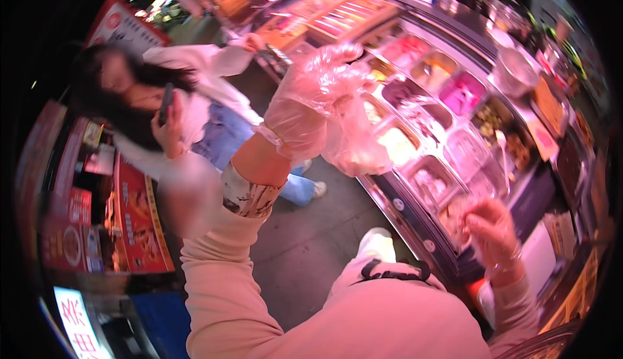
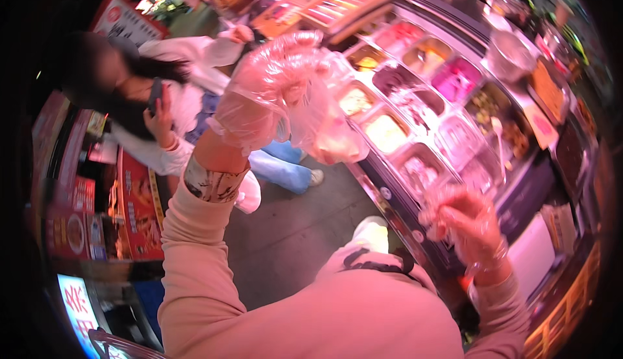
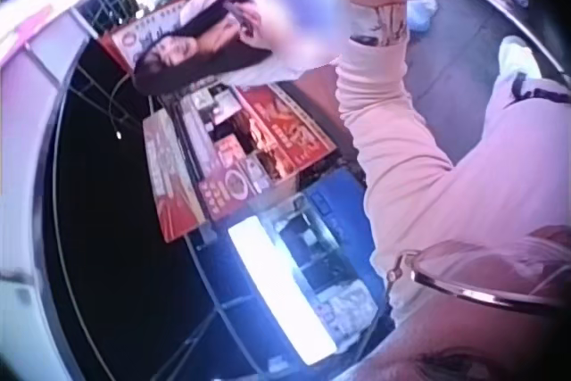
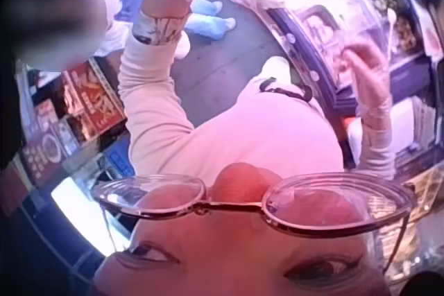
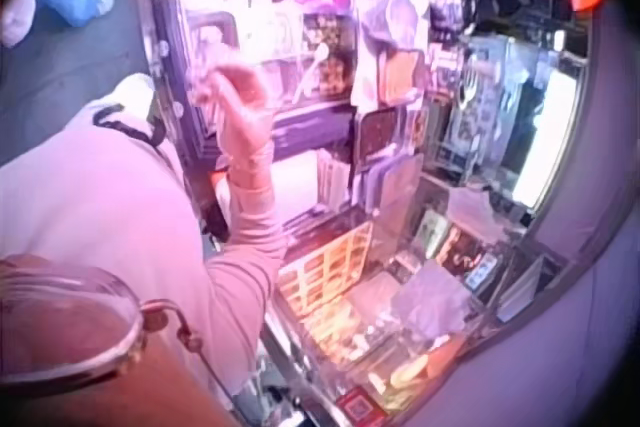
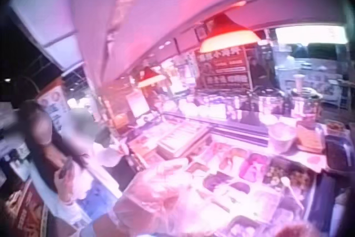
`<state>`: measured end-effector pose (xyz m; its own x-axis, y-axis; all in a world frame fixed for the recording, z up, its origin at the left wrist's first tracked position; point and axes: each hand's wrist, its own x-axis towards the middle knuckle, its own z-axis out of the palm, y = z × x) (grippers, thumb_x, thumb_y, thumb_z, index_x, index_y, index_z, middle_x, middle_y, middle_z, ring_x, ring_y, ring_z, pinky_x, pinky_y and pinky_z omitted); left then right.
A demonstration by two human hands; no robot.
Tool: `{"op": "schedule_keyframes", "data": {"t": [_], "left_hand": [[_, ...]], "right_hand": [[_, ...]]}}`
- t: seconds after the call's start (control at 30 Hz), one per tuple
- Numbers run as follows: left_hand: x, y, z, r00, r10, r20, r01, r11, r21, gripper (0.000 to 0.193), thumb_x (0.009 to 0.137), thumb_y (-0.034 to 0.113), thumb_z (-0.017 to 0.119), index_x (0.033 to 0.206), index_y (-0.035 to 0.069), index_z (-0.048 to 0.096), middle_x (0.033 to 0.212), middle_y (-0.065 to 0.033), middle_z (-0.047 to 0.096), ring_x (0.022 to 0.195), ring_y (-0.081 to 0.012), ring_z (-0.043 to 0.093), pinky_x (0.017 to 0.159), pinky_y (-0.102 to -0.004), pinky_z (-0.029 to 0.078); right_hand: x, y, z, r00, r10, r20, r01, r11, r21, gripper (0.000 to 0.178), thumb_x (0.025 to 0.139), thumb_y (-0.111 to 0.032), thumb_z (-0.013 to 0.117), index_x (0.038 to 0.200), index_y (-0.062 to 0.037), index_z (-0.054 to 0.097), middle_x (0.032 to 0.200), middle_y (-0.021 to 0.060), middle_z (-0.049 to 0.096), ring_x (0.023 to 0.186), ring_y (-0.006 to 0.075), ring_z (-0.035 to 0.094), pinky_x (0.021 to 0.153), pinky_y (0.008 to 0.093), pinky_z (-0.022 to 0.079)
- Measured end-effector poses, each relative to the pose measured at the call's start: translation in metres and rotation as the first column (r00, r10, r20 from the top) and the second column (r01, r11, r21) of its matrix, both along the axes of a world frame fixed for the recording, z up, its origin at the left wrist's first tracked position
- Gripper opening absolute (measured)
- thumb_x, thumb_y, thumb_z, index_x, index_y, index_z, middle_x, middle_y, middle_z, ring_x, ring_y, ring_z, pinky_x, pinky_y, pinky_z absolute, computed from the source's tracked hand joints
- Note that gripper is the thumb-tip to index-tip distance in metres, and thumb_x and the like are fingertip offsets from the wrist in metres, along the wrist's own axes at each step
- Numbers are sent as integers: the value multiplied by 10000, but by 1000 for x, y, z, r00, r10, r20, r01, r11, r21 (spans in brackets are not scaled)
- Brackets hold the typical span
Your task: The person scoops a dark paste into a plastic bag, adds colorful fruit pieces, and then coats the bag in a dark crumbly mixture. The person then hands the finished bag to a customer.
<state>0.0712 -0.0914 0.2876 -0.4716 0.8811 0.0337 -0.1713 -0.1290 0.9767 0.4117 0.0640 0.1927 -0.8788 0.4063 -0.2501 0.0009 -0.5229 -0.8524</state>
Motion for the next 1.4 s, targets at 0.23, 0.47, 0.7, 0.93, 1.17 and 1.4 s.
{"op": "schedule_keyframes", "data": {"t": [0.23,0.47,0.7,0.93,1.17,1.4], "left_hand": [[-67,-104,-43,910,374,-179,-353,925,138,255,984,87,698,1220,4,648,1000,-79,694,748,-98,645,592,-197,410],[-132,-171,-67,917,370,-146,-391,906,-160,254,938,79,722,1180,20,669,854,-35,666,684,-86,577,590,-191,394],[-176,-154,-99,940,82,-332,-173,952,-255,218,911,140,675,1084,18,727,933,-17,709,761,-66,572,665,-216,411],[-200,-171,-141,775,278,-567,-338,941,0,354,998,231,682,1293,55,595,1100,-55,677,1035,-144,622,961,-301,487],[-23,-86,-114,798,287,-530,-386,919,-83,364,1089,204,573,1357,-23,666,883,-50,729,875,-130,657,922,-308,525],[87,-48,-132,845,78,-529,-59,997,52,660,1046,313,668,1553,-47,446,1405,-203,644,1212,-245,658,1037,-378,522]], "right_hand": [[23,-45,-63,984,-173,-40,107,759,-642,328,1116,-239,508,1155,53,654,1074,262,715,796,265,731,723,332,632],[25,-53,-37,974,-213,-79,134,819,-558,459,1149,-311,409,1348,58,596,1274,308,680,1027,351,734,1005,459,589],[10,-57,-27,963,-207,-173,65,801,-595,550,1147,-396,391,1440,41,548,1352,298,651,1177,408,697,1077,493,543],[-33,-47,-19,937,-171,-306,-72,760,-646,696,1112,-523,411,1502,51,471,1509,318,509,1394,426,530,1225,525,393],[-46,-30,-19,906,-226,-357,-86,729,-679,712,1113,-521,409,1557,35,414,1561,334,439,1466,467,427,1244,556,348],[-71,-36,-33,952,-51,-303,-170,734,-657,769,1089,-575,428,1583,13,386,1578,297,447,1468,419,449,1215,556,377]]}}
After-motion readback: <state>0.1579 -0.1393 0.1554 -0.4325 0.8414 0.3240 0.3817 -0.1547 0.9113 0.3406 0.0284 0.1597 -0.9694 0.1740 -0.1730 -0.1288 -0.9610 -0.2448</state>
